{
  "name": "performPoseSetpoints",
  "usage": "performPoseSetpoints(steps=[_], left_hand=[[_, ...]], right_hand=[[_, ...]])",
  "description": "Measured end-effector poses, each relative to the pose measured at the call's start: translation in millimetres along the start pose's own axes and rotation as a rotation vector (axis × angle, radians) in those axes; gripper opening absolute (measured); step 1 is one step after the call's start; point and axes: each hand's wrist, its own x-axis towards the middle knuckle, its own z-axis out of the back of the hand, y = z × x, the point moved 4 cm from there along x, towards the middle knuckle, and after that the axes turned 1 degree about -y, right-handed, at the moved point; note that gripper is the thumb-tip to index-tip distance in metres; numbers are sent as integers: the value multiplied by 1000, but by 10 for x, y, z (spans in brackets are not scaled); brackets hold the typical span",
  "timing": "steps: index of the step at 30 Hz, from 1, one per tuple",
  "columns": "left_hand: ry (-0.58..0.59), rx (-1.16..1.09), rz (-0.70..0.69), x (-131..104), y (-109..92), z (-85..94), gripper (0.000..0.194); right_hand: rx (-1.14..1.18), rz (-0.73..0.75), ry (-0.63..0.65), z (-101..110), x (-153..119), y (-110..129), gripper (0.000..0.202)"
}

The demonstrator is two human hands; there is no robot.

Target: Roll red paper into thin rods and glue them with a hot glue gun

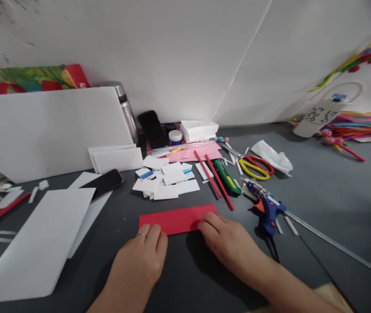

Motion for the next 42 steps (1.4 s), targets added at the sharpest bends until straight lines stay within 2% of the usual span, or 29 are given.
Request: performPoseSetpoints(steps=[5,10,14,20,27,33,37,42], left_hand=[[61,-126,90,-13,100,23,29],[51,-82,60,-22,69,17,35],[72,-108,64,-23,63,-6,36],[99,-318,138,15,150,-50,35],[135,-585,217,71,291,-44,35],[229,-715,248,145,399,-4,27],[297,-732,269,191,453,-5,22],[323,-715,270,267,536,11,14]], right_hand=[[38,-48,42,39,22,-14,18],[-57,6,90,48,35,42,17],[-38,-2,39,20,18,43,17],[80,-62,-60,5,15,-9,15],[178,-83,-69,80,42,-13,18],[272,-110,-57,124,87,-71,19],[341,-107,-19,132,117,-135,17],[372,-170,2,141,164,-218,10]])
